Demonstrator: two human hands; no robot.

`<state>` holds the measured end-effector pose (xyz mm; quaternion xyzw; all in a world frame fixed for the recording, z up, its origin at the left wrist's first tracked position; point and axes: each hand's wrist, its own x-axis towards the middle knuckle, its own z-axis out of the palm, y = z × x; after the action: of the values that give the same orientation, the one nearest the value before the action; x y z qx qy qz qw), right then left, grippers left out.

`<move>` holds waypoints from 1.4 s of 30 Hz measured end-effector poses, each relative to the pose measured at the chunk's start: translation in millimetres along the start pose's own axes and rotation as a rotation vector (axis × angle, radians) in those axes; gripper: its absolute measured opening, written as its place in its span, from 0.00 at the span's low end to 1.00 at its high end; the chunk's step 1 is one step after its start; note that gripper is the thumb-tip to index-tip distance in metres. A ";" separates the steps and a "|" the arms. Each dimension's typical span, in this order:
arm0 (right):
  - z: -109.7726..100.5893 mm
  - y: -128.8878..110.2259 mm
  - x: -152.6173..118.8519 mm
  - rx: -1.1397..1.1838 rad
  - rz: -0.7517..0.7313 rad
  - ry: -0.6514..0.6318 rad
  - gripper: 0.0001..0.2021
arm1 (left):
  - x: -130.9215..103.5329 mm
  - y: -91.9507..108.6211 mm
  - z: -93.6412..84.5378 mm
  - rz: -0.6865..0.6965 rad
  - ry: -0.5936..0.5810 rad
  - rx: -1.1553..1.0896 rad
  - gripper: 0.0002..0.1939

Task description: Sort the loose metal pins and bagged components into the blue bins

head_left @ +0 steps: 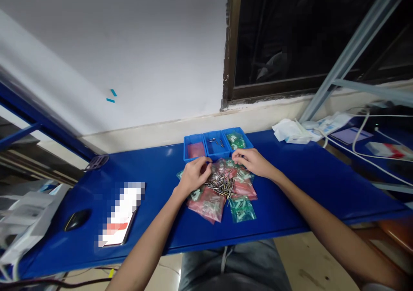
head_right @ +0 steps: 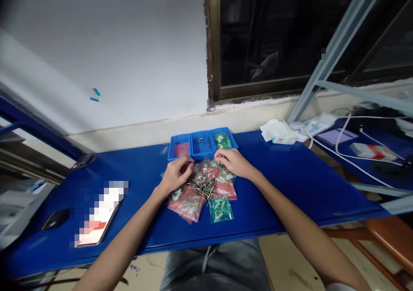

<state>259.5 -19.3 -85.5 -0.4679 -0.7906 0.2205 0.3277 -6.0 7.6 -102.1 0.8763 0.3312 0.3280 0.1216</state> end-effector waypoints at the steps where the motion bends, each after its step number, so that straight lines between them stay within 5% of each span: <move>1: 2.8 0.1 -0.2 -0.010 0.002 0.015 0.09 | 0.7 1.4 0.6 0.021 -0.015 0.001 0.10; 10: 24.6 -5.6 -4.3 -0.064 -0.072 0.074 0.08 | 3.4 11.8 4.3 0.078 -0.085 0.118 0.14; 29: 30.4 -14.0 -3.5 -0.046 -0.043 0.147 0.07 | 2.4 12.5 2.8 0.096 -0.103 0.118 0.13; 42: 41.9 -9.0 -7.2 -0.155 -0.155 0.075 0.08 | 0.9 15.1 9.0 0.074 -0.127 0.079 0.13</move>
<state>226.2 -31.6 -110.7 -0.4373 -0.8263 0.1151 0.3358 7.9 -3.1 -102.0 0.9112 0.3028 0.2626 0.0958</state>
